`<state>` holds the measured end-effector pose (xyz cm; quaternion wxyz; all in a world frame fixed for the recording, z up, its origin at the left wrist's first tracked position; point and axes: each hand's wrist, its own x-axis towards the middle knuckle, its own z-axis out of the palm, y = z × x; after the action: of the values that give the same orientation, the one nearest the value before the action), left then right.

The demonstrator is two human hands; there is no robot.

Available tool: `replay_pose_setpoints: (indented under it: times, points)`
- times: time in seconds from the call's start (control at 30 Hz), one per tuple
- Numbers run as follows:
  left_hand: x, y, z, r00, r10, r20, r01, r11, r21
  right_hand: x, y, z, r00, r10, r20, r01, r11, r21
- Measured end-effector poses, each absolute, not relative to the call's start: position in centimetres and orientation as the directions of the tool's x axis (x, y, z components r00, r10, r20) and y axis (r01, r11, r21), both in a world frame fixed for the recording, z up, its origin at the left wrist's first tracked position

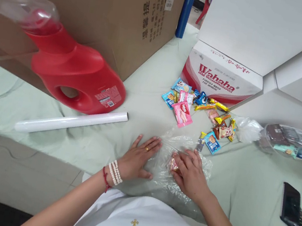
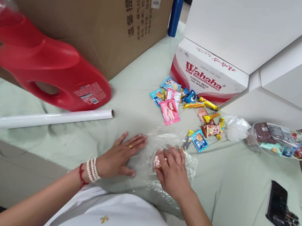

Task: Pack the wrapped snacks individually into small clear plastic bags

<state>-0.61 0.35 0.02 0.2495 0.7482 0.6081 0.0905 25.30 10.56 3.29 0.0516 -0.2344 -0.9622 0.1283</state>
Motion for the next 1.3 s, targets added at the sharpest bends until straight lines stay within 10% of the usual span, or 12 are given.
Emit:
replay_pose_setpoints:
  times: [0.4, 0.6, 0.83, 1.07, 1.3]
  points:
    - [-0.9, -1.4, 0.5, 0.049, 0.991, 0.125, 0.954, -0.084, 0.289, 31.7, 7.9, 5.3, -0.853, 0.491, 0.179, 0.327, 0.769, -0.549]
    - [-1.4, -2.2, 0.5, 0.473, 0.866, 0.163, 0.808, -0.5, 0.312, 35.5, 3.4, 2.8, -0.855, 0.518, 0.033, 0.421, 0.729, -0.539]
    - [-2.9, -0.9, 0.4, 0.205, 0.976, 0.075, 0.906, -0.218, 0.363, 33.4, 7.3, 5.3, -0.798, 0.602, 0.021, 0.395, 0.549, -0.736]
    - [-1.7, -2.0, 1.2, 0.059, 0.948, 0.312, 0.96, -0.139, 0.242, 29.6, 13.5, 7.6, -0.797, 0.597, -0.093, 0.486, 0.541, -0.687]
    - [1.2, -5.6, 2.2, 0.348, 0.854, 0.386, 0.839, -0.468, 0.278, 27.5, 14.3, 6.4, -0.792, 0.586, -0.17, 0.536, 0.535, -0.653]
